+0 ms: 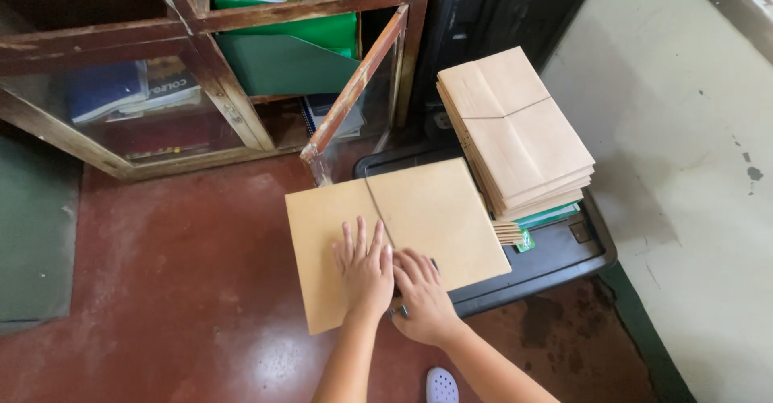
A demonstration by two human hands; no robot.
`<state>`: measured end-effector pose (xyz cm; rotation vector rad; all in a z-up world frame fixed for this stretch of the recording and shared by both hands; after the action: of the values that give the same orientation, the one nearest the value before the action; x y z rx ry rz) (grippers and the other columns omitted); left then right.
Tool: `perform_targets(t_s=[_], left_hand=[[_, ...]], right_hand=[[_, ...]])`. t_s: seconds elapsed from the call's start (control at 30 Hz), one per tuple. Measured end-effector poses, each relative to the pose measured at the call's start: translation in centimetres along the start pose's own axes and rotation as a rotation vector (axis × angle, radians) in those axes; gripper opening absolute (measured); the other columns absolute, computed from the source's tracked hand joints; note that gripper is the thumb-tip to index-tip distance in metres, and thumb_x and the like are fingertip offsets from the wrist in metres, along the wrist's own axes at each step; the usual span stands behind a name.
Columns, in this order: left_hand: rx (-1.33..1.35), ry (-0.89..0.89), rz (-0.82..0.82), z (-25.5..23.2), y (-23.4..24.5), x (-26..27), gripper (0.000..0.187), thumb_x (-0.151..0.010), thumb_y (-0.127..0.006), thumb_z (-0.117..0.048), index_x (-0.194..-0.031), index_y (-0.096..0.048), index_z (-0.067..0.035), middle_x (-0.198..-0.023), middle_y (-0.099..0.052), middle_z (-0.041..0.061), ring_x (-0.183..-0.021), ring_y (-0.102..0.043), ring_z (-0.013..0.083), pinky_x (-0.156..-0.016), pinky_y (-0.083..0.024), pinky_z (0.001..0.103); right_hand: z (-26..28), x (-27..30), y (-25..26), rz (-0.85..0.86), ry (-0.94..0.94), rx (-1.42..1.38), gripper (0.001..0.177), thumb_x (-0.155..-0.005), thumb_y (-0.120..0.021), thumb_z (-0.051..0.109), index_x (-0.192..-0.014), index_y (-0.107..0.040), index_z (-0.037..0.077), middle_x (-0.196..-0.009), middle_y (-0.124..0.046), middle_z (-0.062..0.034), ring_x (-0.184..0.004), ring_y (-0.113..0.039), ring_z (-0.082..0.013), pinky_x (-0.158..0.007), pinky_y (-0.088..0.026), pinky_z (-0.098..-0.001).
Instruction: The person repeatedly picks up folded brown paper sheets from a stack, wipes them with a red cloth, and places them back on the stack. The person handles the paper one at a time, turning it over to wipe both sides.
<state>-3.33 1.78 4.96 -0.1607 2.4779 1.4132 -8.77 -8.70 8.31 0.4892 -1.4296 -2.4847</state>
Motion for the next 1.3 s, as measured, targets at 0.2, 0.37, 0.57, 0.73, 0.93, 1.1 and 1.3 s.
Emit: perform_targets(t_s=[0.2, 0.37, 0.57, 0.73, 0.93, 1.1, 1.3], left_hand=[[-0.312, -0.09, 0.014, 2.3, -3.7, 1.0, 0.067, -0.099, -0.037, -0.052, -0.16, -0.028, -0.024, -0.169, -0.017, 0.007, -0.156, -0.007, 0.0353, -0.122, 0.0, 0.057], [-0.377, -0.109, -0.011, 1.6, -3.9, 0.9, 0.063, -0.104, -0.023, -0.054, -0.159, -0.023, -0.025, -0.169, -0.013, 0.003, -0.156, -0.003, 0.0319, -0.124, 0.002, 0.055], [-0.326, -0.131, 0.041, -0.3, -4.7, 1.1, 0.073, -0.098, -0.036, -0.052, -0.159, -0.024, -0.014, -0.167, -0.021, 0.006, -0.156, -0.008, 0.0318, -0.124, 0.0, 0.054], [-0.214, -0.061, 0.176, 1.1, -6.0, 1.4, 0.074, -0.091, -0.044, -0.036, -0.155, -0.029, -0.001, -0.164, -0.026, 0.015, -0.156, -0.006, 0.0325, -0.121, 0.002, 0.058], [-0.377, -0.189, -0.002, 0.0, -4.5, 1.9, 0.076, -0.098, -0.034, -0.054, -0.161, -0.02, -0.012, -0.169, -0.018, 0.002, -0.157, -0.01, 0.0251, -0.126, 0.0, 0.052], [-0.262, -0.145, 0.058, -0.3, -4.4, 0.8, 0.078, -0.094, -0.048, -0.047, -0.159, -0.027, -0.008, -0.167, -0.024, 0.008, -0.156, -0.013, 0.0301, -0.123, -0.004, 0.054], [-0.264, -0.178, 0.037, -0.4, -4.1, 1.4, 0.08, -0.093, -0.048, -0.046, -0.158, -0.025, -0.006, -0.168, -0.021, 0.012, -0.157, -0.007, 0.0314, -0.124, 0.002, 0.055]], right_hand=[[-7.0, 1.3, 1.4, -0.188, -0.195, 0.176, 0.038, -0.09, -0.066, 0.033, -0.127, -0.067, 0.027, -0.154, -0.041, -0.01, -0.146, -0.032, -0.0423, -0.114, -0.033, -0.0554], [-12.8, 1.0, 2.6, -0.527, -0.345, 0.094, 0.01, -0.083, -0.069, 0.011, -0.086, -0.066, 0.002, -0.137, -0.053, -0.0197, -0.126, -0.048, -0.039, -0.104, -0.043, -0.0486], [-11.9, -3.1, 2.0, -0.524, -0.397, 0.151, 0.06, -0.076, -0.063, 0.001, -0.136, -0.055, 0.003, -0.148, -0.049, -0.0169, -0.138, -0.046, -0.0361, -0.112, -0.037, -0.0474], [-6.6, -5.3, -2.1, -0.052, -0.153, 0.103, 0.058, -0.104, -0.039, 0.04, -0.157, -0.039, 0.017, -0.167, -0.026, -0.0106, -0.155, -0.018, -0.0308, -0.121, -0.011, -0.047], [-16.5, -4.5, 3.0, -0.134, -0.393, 0.414, 0.054, -0.093, -0.054, 0.033, -0.143, -0.053, 0.013, -0.16, -0.039, -0.0122, -0.117, -0.059, -0.0404, -0.098, -0.048, -0.0535], [-15.1, -5.2, -0.8, -0.314, -0.291, -0.068, 0.019, -0.085, -0.062, 0.016, -0.091, -0.075, 0.004, -0.143, -0.058, -0.0161, -0.116, -0.061, -0.0322, -0.101, -0.045, -0.0455], [-8.1, -6.0, 1.5, -0.225, -0.056, 0.27, 0.045, -0.092, -0.054, 0.025, -0.135, -0.064, 0.017, -0.16, -0.043, -0.0061, -0.079, -0.07, -0.027, -0.071, -0.054, -0.0375]])
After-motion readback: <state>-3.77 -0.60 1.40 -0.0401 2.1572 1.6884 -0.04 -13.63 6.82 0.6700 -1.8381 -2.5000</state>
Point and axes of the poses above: each hand's wrist, its own x-axis away from the middle knuckle, its own y-axis out of the back of the hand, z = x × y, the point moved 6 cm from there along -x, towards the middle knuckle
